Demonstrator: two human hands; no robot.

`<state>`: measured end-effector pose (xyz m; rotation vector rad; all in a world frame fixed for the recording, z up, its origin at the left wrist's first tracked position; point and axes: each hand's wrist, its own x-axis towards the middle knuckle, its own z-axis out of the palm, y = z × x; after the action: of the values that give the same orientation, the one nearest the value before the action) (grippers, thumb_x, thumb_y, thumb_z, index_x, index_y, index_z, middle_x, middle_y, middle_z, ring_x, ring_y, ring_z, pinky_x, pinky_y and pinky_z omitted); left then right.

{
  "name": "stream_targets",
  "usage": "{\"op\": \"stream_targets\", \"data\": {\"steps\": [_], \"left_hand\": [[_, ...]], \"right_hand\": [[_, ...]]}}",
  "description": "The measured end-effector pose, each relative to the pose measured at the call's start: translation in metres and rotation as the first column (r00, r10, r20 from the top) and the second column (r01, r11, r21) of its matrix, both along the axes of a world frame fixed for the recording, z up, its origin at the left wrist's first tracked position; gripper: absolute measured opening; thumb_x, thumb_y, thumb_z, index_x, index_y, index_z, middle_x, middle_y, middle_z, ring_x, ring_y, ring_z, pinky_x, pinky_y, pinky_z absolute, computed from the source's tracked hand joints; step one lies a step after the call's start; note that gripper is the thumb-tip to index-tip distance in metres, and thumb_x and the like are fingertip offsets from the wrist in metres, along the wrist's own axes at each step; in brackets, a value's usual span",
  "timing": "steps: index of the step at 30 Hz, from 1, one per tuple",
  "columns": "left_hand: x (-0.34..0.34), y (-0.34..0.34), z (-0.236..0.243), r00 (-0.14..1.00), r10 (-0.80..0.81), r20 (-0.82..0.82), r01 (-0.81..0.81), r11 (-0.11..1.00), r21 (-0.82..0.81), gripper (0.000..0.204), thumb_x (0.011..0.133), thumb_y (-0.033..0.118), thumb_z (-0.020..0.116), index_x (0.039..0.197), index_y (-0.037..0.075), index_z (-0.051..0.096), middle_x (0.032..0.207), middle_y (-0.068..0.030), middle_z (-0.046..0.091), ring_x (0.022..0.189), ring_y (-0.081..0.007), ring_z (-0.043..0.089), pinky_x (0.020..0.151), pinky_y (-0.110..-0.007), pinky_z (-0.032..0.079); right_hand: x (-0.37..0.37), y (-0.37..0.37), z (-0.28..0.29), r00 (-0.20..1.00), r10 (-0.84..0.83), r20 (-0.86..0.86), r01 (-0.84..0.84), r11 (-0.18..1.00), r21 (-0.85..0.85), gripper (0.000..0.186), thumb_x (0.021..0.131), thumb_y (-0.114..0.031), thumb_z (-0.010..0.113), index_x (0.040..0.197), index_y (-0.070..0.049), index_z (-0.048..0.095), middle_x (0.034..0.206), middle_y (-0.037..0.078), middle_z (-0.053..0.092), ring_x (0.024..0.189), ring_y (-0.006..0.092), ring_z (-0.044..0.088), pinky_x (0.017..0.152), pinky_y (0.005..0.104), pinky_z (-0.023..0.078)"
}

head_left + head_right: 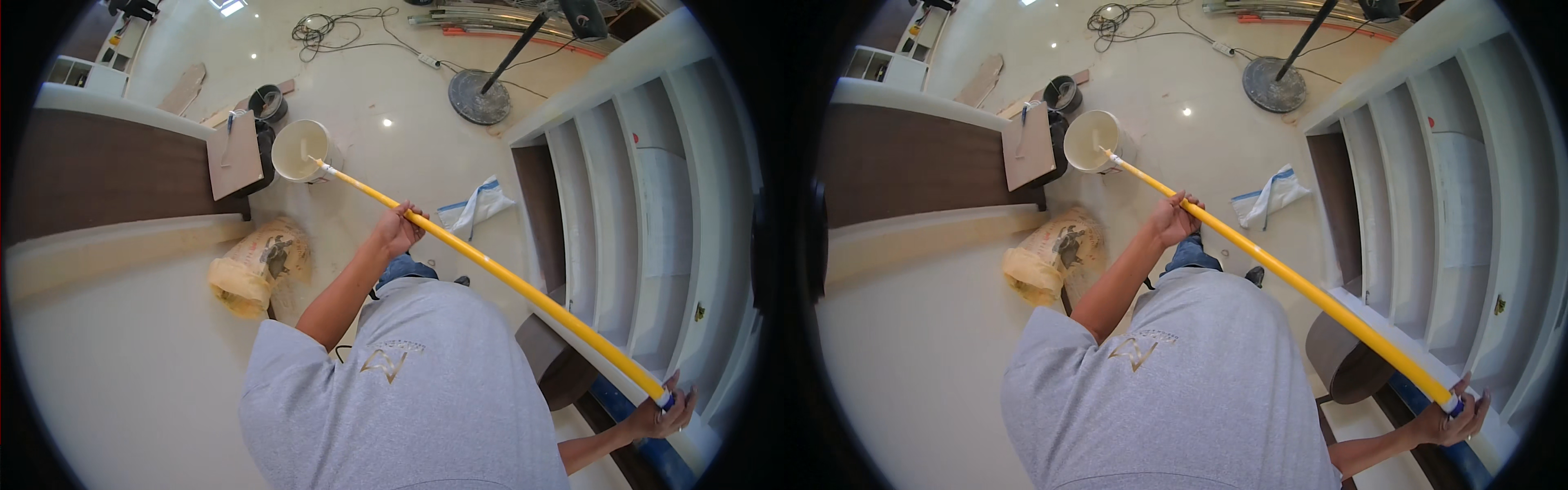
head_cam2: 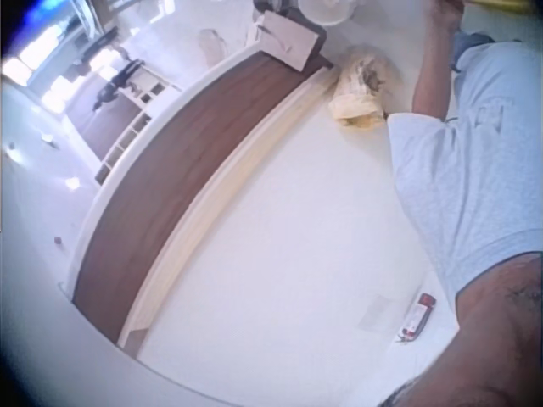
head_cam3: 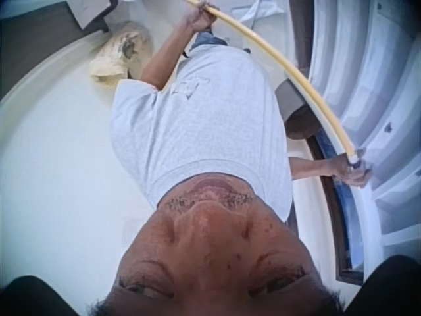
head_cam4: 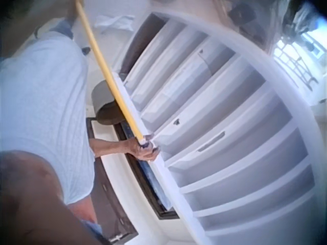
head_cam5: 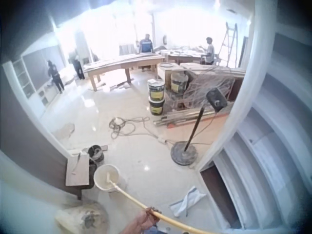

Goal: The person dips a paint roller with an extension pole into a paint bucket, then paints the ceiling using the roller. The person dips the roller into the bucket again and applies more paint to the ceiling.

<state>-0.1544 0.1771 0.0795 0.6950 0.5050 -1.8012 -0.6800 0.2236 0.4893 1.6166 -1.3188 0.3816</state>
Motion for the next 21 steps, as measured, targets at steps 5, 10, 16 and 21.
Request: {"op": "stream_targets", "data": {"steps": [5,10,16,21], "left_hand": [[-0.107,0.033,0.067,0.993,-0.027,0.118,0.019,0.997,0.072,0.023,0.107,0.03,0.051,0.092,0.013,0.053,0.086,-0.0027,0.061,0.096,-0.0251,0.065,0.086,-0.043,0.054],[-0.186,0.06,0.073,0.989,-0.017,0.149,0.001,0.995,0.104,0.024,0.103,0.03,0.054,0.086,0.015,0.053,0.081,-0.0009,0.058,0.091,-0.0225,0.064,0.082,-0.04,0.049],[-0.242,0.071,0.07,0.977,0.062,0.204,-0.077,0.995,0.069,0.021,0.1,0.027,0.057,0.084,0.014,0.051,0.078,-0.0009,0.057,0.085,-0.0227,0.061,0.083,-0.04,0.049],[-0.266,0.065,0.036,0.975,0.103,0.196,-0.112,0.993,0.033,0.022,0.099,0.028,0.057,0.083,0.015,0.05,0.073,-0.0016,0.056,0.082,-0.0234,0.06,0.085,-0.042,0.049]], "right_hand": [[-0.124,0.047,-0.001,0.998,-0.064,0.025,0.066,0.994,-0.093,0.025,0.084,-0.017,0.089,0.089,-0.003,0.068,0.118,0.015,0.073,0.108,0.0291,0.07,0.087,0.0372,0.059],[-0.213,0.084,-0.043,0.983,-0.053,0.176,0.073,0.991,-0.108,0.027,0.084,-0.017,0.089,0.089,-0.002,0.067,0.122,0.019,0.069,0.113,0.0316,0.068,0.092,0.0407,0.057],[-0.275,0.111,-0.092,0.95,-0.129,0.285,0.15,0.987,-0.054,0.028,0.084,-0.013,0.088,0.09,-0.002,0.063,0.128,0.022,0.062,0.118,0.0355,0.065,0.099,0.0421,0.057],[-0.295,0.118,-0.124,0.922,-0.144,0.36,0.168,0.985,-0.038,0.029,0.084,-0.015,0.088,0.089,-0.002,0.063,0.131,0.022,0.06,0.12,0.0357,0.063,0.094,0.042,0.055]]}}
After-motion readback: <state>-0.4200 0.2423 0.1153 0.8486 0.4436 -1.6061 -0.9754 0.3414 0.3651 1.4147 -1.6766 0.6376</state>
